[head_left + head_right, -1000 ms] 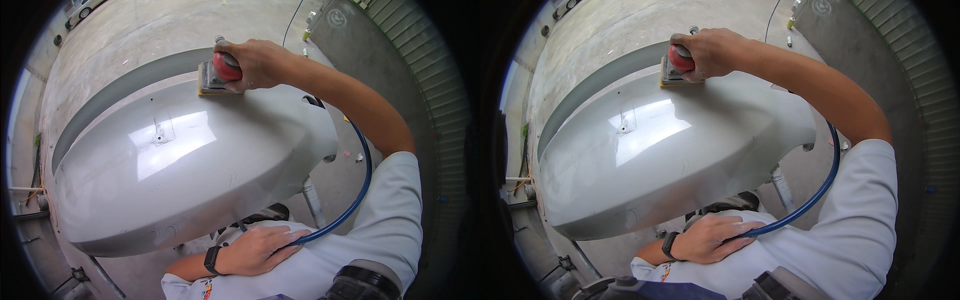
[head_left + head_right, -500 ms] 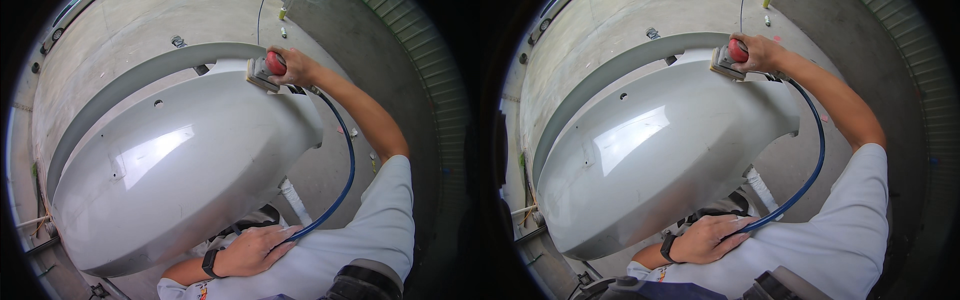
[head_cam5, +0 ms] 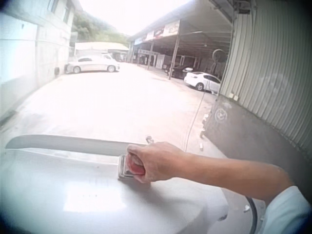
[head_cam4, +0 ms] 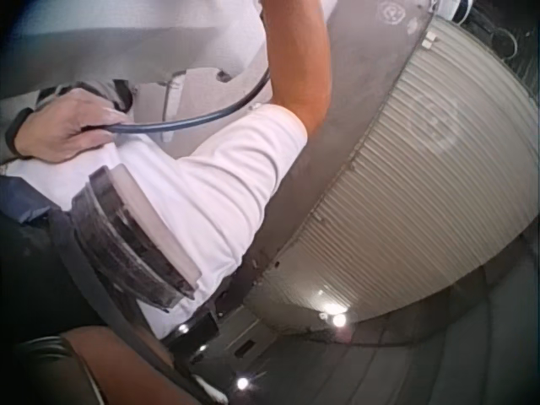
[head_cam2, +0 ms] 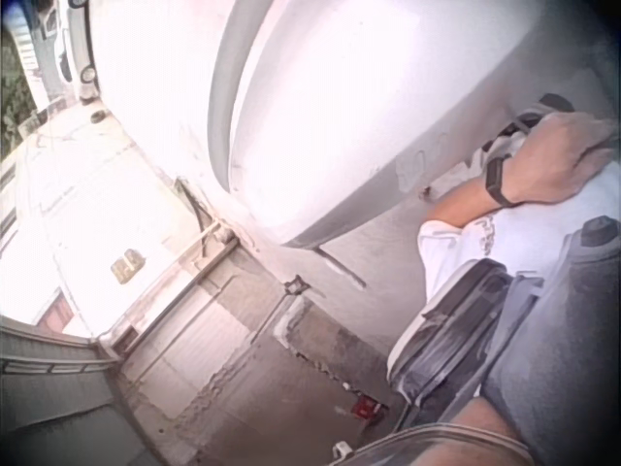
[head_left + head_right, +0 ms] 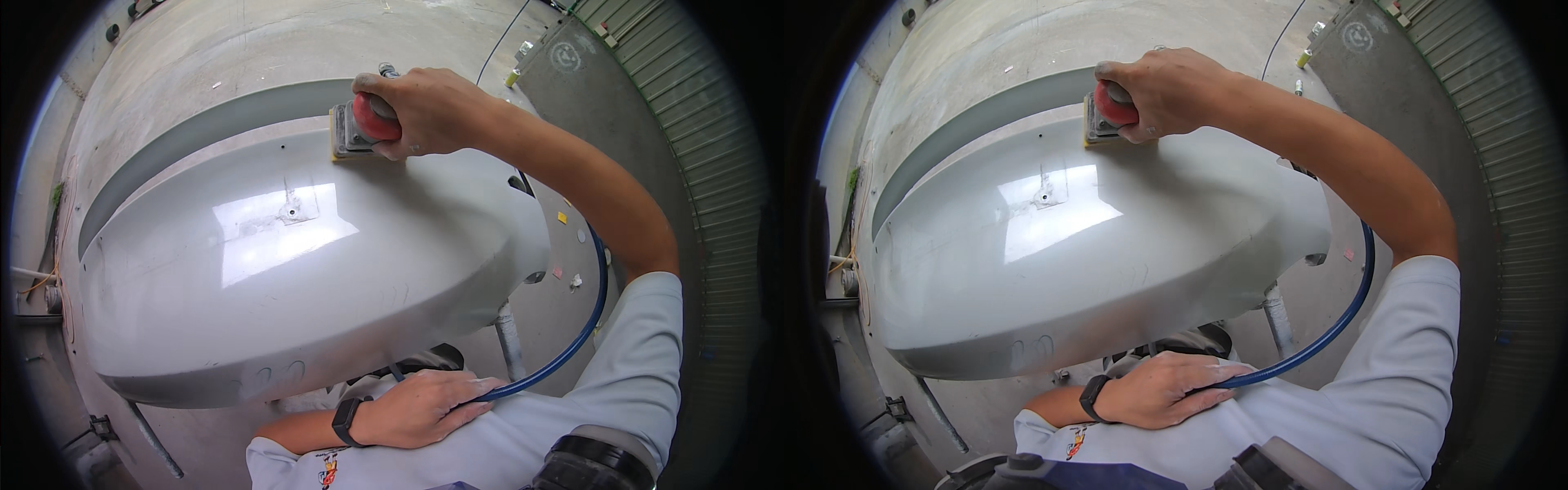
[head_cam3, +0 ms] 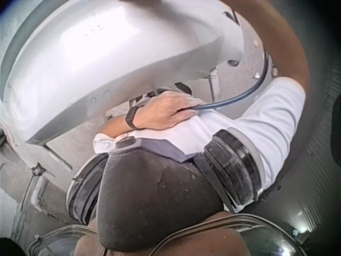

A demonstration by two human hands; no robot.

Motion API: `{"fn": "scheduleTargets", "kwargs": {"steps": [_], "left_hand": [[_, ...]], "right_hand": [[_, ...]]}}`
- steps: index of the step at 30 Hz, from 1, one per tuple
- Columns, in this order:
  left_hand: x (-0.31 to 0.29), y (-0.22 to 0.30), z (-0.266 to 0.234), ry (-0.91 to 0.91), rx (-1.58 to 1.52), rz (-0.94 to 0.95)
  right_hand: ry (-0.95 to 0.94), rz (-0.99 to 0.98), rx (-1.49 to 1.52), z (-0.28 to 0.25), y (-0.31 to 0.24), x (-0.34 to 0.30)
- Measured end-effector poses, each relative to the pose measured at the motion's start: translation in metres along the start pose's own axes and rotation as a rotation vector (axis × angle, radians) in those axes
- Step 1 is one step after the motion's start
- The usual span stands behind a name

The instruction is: The person sands a white car bumper mounted on a stand using a pneumatic orbital sander. They move the sander across the bumper's surface, repositioning the bumper and adjusting their stance to reach different areas.

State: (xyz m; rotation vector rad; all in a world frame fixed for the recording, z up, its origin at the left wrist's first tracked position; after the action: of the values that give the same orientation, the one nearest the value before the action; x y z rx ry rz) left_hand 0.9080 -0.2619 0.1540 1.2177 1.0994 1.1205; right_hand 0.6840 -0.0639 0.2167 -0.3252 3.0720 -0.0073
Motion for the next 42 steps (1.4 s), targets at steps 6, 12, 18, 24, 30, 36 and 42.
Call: {"fn": "scheduleTargets", "kwargs": {"steps": [6,12,18,24,30,36,42], "left_hand": [[-0.064,0.008,-0.036,0.135,0.015,0.086],[-0.119,0.015,-0.065,0.215,-0.005,0.129],[-0.141,0.014,-0.071,0.197,-0.002,0.081],[-0.125,0.015,-0.060,0.194,-0.012,0.127],[-0.081,0.014,-0.039,0.166,0.000,0.136],[-0.033,0.010,-0.020,0.140,0.028,0.107],[0.009,0.001,0.002,0.063,0.037,-0.003]], "right_hand": [[-0.010,-0.188,-0.091,-0.027,-0.106,0.118],[0.021,-0.320,-0.099,-0.039,-0.195,0.208],[0.020,-0.256,-0.079,-0.039,-0.198,0.207],[0.021,-0.101,-0.083,-0.033,-0.136,0.153],[0.092,-0.033,-0.098,-0.018,-0.066,0.082],[0.096,0.057,-0.023,0.000,-0.003,0.017],[0.090,0.129,0.051,0.025,0.057,-0.051]]}}
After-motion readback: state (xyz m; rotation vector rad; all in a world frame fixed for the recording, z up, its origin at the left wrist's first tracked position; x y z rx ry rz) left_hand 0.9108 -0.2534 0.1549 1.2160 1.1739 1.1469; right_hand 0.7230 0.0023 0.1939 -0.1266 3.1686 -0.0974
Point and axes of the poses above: each hand's wrist, its own x-axis towards the middle knuckle, its own z-axis out of the palm, y = z × x, the point moved 10 cm from there along x, towards the middle knuckle, and after that the axes turned 12 degrees about -z, right-handed, at the moved point
